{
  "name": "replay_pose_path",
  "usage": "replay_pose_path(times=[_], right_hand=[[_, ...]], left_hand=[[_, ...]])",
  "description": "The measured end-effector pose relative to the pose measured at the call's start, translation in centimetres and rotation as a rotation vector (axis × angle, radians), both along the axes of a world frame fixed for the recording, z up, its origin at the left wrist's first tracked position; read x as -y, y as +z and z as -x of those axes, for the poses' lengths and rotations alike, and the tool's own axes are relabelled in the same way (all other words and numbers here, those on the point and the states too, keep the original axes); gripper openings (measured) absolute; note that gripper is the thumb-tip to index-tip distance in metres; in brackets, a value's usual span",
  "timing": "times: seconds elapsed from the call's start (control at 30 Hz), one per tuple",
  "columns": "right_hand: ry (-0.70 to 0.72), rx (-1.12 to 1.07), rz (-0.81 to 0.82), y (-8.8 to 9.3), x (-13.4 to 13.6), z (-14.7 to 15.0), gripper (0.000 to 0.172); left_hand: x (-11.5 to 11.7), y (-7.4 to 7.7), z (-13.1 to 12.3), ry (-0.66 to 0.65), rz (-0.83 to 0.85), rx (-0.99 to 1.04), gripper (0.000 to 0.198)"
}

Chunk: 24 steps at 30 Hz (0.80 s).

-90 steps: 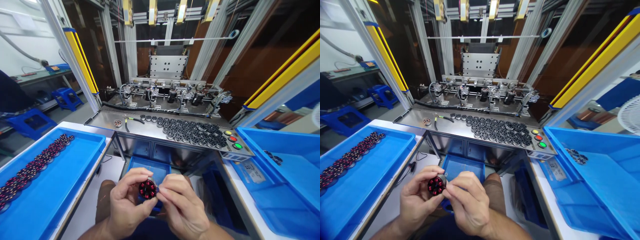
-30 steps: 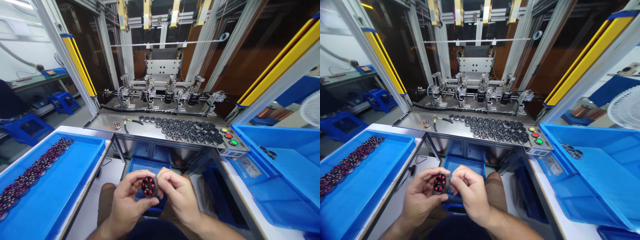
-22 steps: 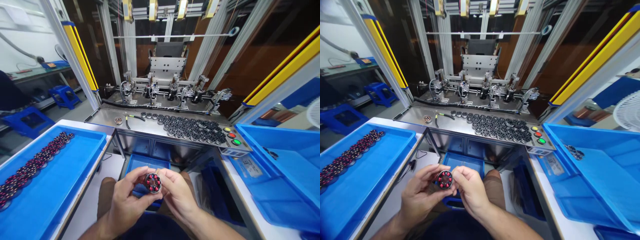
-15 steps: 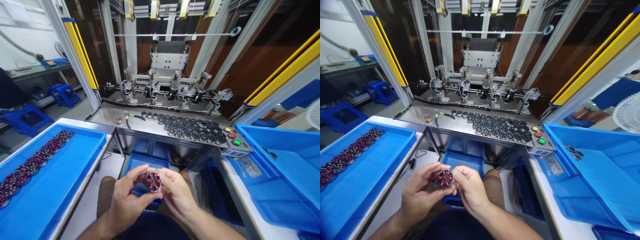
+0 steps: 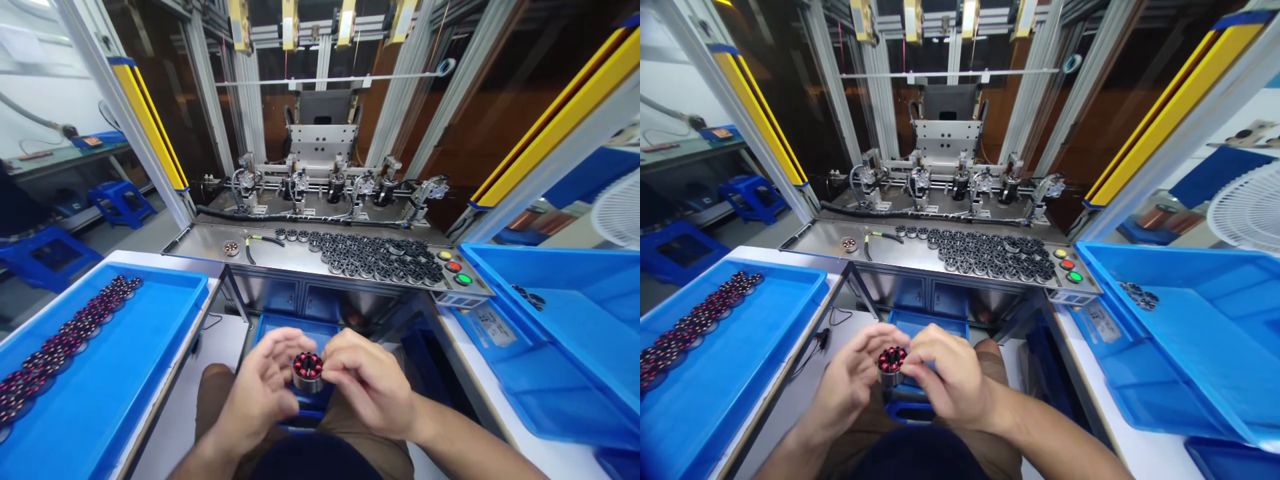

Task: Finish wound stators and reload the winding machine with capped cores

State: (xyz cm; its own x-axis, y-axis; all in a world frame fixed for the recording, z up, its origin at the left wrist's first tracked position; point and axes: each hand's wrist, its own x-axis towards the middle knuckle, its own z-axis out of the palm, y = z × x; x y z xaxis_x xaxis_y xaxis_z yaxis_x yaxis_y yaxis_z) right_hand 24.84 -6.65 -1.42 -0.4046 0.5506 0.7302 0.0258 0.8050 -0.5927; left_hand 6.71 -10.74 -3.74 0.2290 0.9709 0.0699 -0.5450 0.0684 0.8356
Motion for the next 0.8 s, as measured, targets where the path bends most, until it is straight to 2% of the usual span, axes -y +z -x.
replay_pose_path(times=[0.07, 0.13, 0.2, 0.33, 0.43, 0.53, 0.63, 0.8], right_hand=[[-0.017, 0.076, -0.123, 0.2, -0.1, -0.4, 0.010], [-0.018, 0.093, -0.196, 0.1, -0.2, -0.7, 0.012], [0.002, 0.076, -0.255, -0.1, -0.4, -0.8, 0.013], [0.017, 0.059, -0.287, 0.0, -0.6, -1.2, 0.016], [0.027, 0.049, -0.190, 0.4, -0.9, -1.7, 0.020], [0.054, 0.004, -0.047, 0.5, -1.2, -1.9, 0.039], [0.073, 0.003, -0.038, 0.5, -1.3, -1.6, 0.030], [-0.001, 0.045, -0.112, 0.6, -0.7, -1.0, 0.012]], left_hand=[[-0.5, 0.0, -0.2, -0.233, 0.160, 0.066, 0.051], [-0.8, 0.0, -0.4, -0.346, 0.262, 0.086, 0.044], [-0.8, 0.0, -0.5, -0.307, 0.306, 0.076, 0.038], [-0.4, 0.0, -0.8, -0.221, 0.278, 0.078, 0.041], [-0.3, 0.0, -0.8, -0.163, 0.253, 0.074, 0.039], [-0.3, -0.1, -0.8, -0.134, 0.238, 0.060, 0.038], [-0.3, -0.2, -0.8, -0.120, 0.231, 0.053, 0.038], [-0.3, -0.3, -0.9, -0.101, 0.218, 0.048, 0.039]])
